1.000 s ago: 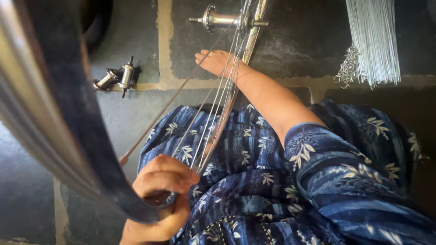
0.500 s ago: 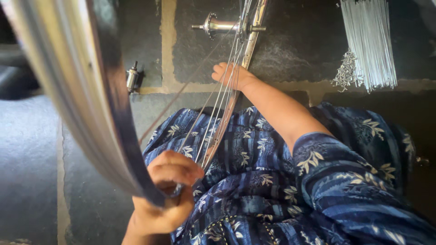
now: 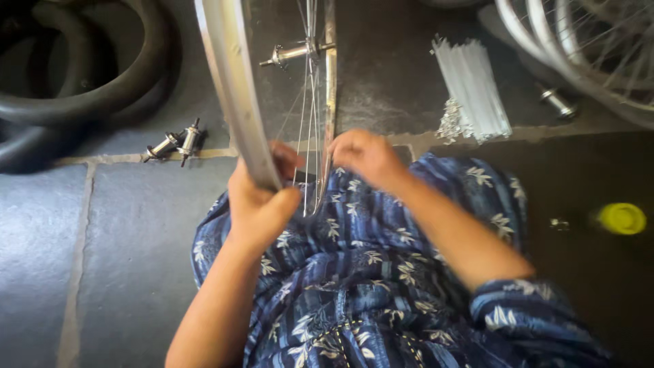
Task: The person sits on the floor with a bicycle rim across their lap and laces spokes into it, threading each spoke through the hub flange and seating its end into the rim eyelets one at a time, taking new spokes from a bundle on the floor.
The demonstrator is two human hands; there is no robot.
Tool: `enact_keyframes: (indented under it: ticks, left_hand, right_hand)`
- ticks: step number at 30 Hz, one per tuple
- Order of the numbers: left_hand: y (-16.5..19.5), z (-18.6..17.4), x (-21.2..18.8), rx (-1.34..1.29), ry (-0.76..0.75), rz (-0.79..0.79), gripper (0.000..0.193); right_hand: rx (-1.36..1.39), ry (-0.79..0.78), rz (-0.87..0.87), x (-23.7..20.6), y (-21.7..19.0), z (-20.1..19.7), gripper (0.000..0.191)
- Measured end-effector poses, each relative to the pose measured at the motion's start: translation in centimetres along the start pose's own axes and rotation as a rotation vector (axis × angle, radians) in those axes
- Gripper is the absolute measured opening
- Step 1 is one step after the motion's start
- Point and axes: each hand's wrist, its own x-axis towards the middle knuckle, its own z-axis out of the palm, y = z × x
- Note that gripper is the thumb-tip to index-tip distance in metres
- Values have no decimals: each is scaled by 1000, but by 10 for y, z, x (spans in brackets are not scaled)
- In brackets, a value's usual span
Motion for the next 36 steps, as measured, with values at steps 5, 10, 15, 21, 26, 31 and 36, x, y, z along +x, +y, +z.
enact_keyframes:
  ticks: [5,10,15,21,26,31,36]
  left_hand:
    - [23,71,5,-124,108,0,31]
    - [56,122,-13,-144,58,159,30]
    - [66,83,-14,-265,-528,133,33]
    - [44,79,-3,-253,-722,129,25]
    - [31,93,0,-239,-573,307,17]
    - [16,100,13,-138,-513,505,28]
    - [5,109,-5,-573,-561,102,31]
  right_hand:
    - [29,-109,-371,-96,-100,8,18]
    - [218,33,-215,-143,-106,1,16]
    - [442,39,-90,-183,-89,-16,15]
    - [318,29,-204,-203,-86,-14,19]
    - [350,55,-196,-204,-91,-13,18]
    - [331,57,-244,-203,-96,-15,18]
    - [304,80,-246,-209,-103,-14,17]
